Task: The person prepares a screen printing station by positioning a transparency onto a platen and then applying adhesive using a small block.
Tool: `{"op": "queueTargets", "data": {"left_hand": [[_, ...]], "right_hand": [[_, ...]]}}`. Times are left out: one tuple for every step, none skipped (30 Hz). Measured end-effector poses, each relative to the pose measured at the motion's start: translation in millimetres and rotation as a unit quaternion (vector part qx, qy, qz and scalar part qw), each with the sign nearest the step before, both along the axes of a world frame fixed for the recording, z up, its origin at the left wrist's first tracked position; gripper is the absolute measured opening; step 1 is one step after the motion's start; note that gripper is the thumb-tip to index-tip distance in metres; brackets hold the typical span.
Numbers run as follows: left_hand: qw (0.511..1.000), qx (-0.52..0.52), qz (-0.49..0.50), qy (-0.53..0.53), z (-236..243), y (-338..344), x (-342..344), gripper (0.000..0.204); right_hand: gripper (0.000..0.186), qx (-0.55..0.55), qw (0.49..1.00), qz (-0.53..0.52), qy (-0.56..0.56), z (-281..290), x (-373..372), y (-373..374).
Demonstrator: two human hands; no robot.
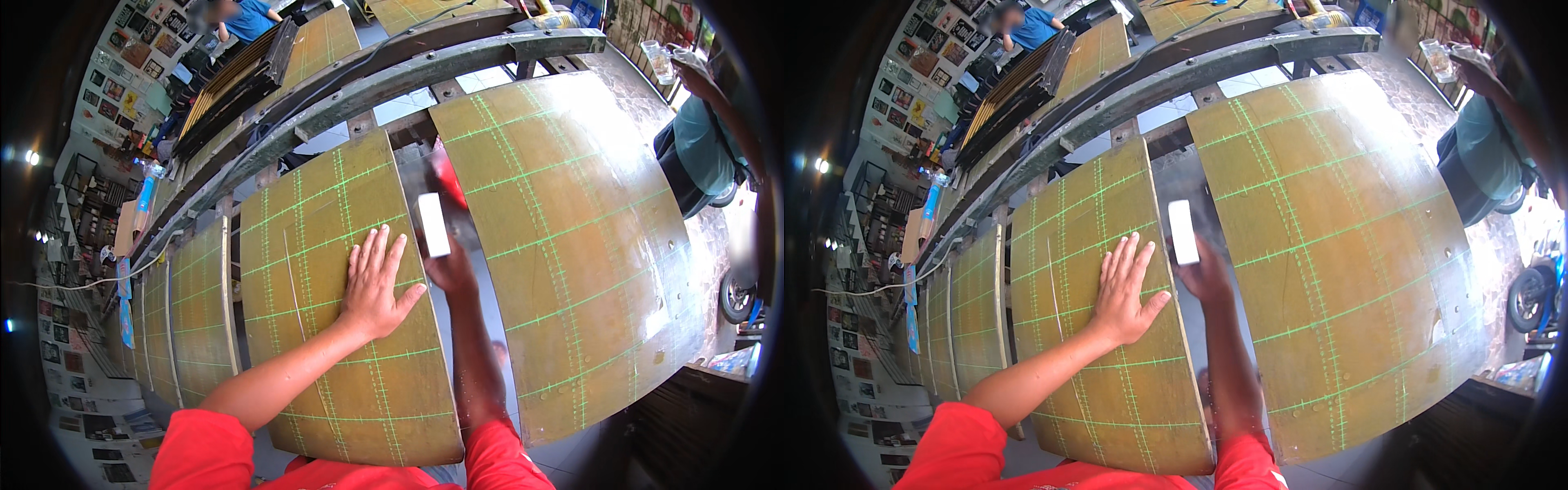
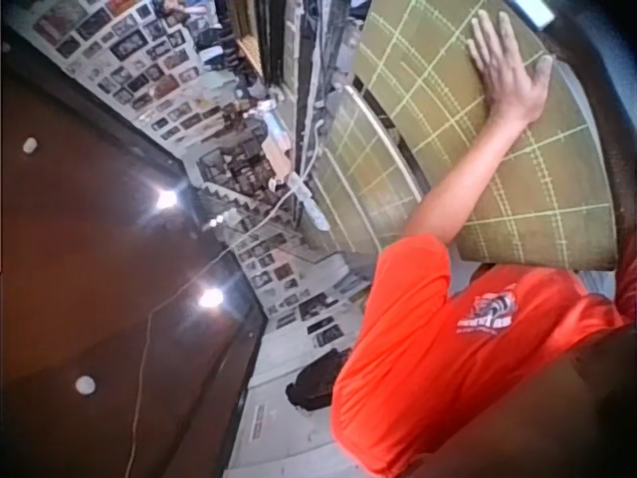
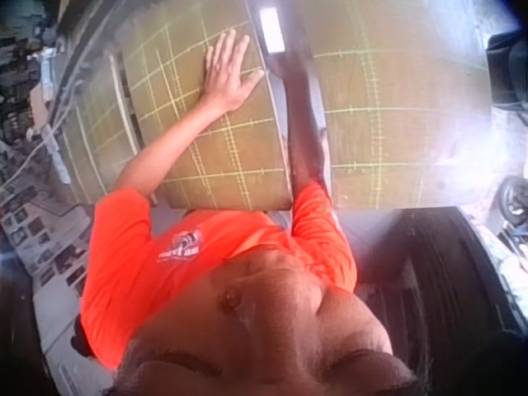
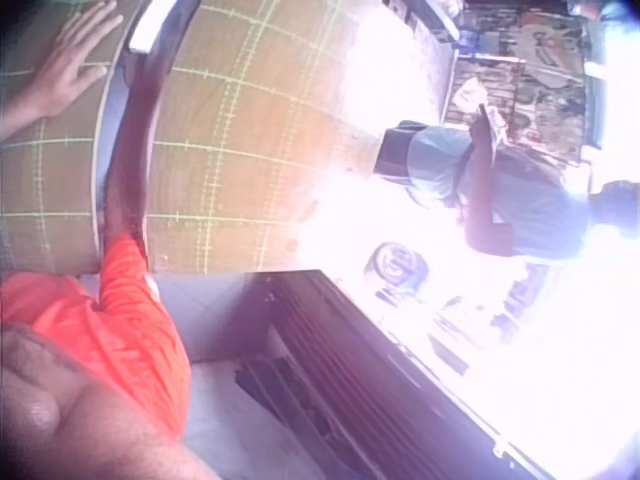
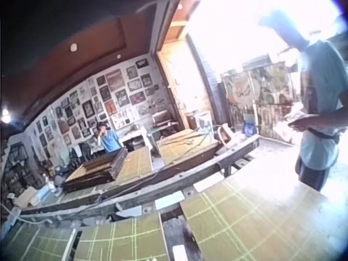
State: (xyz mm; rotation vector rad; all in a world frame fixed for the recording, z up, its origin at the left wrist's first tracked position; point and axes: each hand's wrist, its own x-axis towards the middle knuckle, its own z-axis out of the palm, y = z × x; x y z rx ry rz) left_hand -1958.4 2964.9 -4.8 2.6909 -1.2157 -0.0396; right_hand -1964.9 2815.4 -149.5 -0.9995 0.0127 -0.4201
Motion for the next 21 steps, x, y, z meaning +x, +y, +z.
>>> {"op": "queueTargets", "data": {"left_hand": [[1.000,-0.002,0.000,-0.001,0,-1,0,0.081],[1.000,-0.002,-0.002,-0.001,0,-2,-1,0.081],[1.000,-0.002,-0.003,-0.001,0,-2,-2,0.081],[1.000,-0.005,-0.004,0.001,1,-3,-2,0.081],[1.000,-0.005,-0.007,0.002,3,-6,-2,0.081],[1.000,-0.007,-0.012,0.001,5,-10,0,0.081],[1.000,-0.008,-0.016,0.000,5,-13,0,0.081],[1.000,-0.006,-0.013,-0.001,4,-11,0,0.081],[1.000,-0.005,-0.011,-0.002,4,-9,0,0.081],[1.000,-0.003,-0.008,0.000,3,-7,0,0.081],[1.000,-0.004,-0.009,0.003,2,-8,0,0.082],[1.000,-0.003,-0.010,0.004,2,-10,0,0.082],[1.000,-0.002,-0.008,0.002,2,-8,1,0.081],[1.000,0.001,-0.002,-0.001,3,-3,0,0.081],[1.000,0.004,0.008,-0.001,2,5,0,0.081],[1.000,0.001,0.009,0.004,4,6,-1,0.081],[1.000,-0.001,0.004,0.004,4,4,-1,0.082],[1.000,-0.003,0.002,0.006,2,3,1,0.082],[1.000,0.005,-0.016,-0.001,6,-14,-1,0.082],[1.000,-0.002,-0.022,0.001,6,-18,-1,0.082],[1.000,-0.005,-0.019,0.004,5,-15,0,0.081]], "right_hand": [[0.034,-0.062,0.998,-0.023,0.019,0,-3,1],[0.034,-0.123,0.990,-0.050,0.041,1,-9,1],[0.034,-0.185,0.978,-0.076,0.063,4,-12,0],[0.033,-0.253,0.961,-0.102,0.045,-14,-3,-9],[0.035,-0.151,0.984,-0.069,0.065,-10,9,-12],[0.037,-0.036,0.995,-0.047,0.083,-8,22,-17],[0.039,0.077,0.991,-0.037,0.102,-5,33,-22],[0.040,0.276,0.959,-0.003,0.067,5,39,-19],[0.041,0.462,0.886,0.029,0.030,12,41,-16],[0.036,0.467,0.883,0.034,0.024,11,38,-10],[0.033,0.232,0.971,-0.054,0.006,-7,26,-6],[0.031,-0.019,0.990,-0.138,-0.014,-36,12,0],[0.029,-0.027,0.991,-0.133,-0.003,-36,3,6],[0.028,-0.035,0.991,-0.126,0.008,-34,-6,14],[0.027,0.198,0.978,-0.033,0.057,3,-22,22],[0.027,0.414,0.903,0.053,0.104,25,-29,21],[0.027,0.348,0.933,0.041,0.087,18,-24,15],[0.027,0.280,0.957,0.032,0.071,2,-10,6],[0.026,0.374,0.926,0.040,0.031,-3,2,-16],[0.026,0.456,0.888,0.056,0.005,-8,19,-29],[0.024,0.439,0.898,0.024,0.015,5,34,-30]]}}
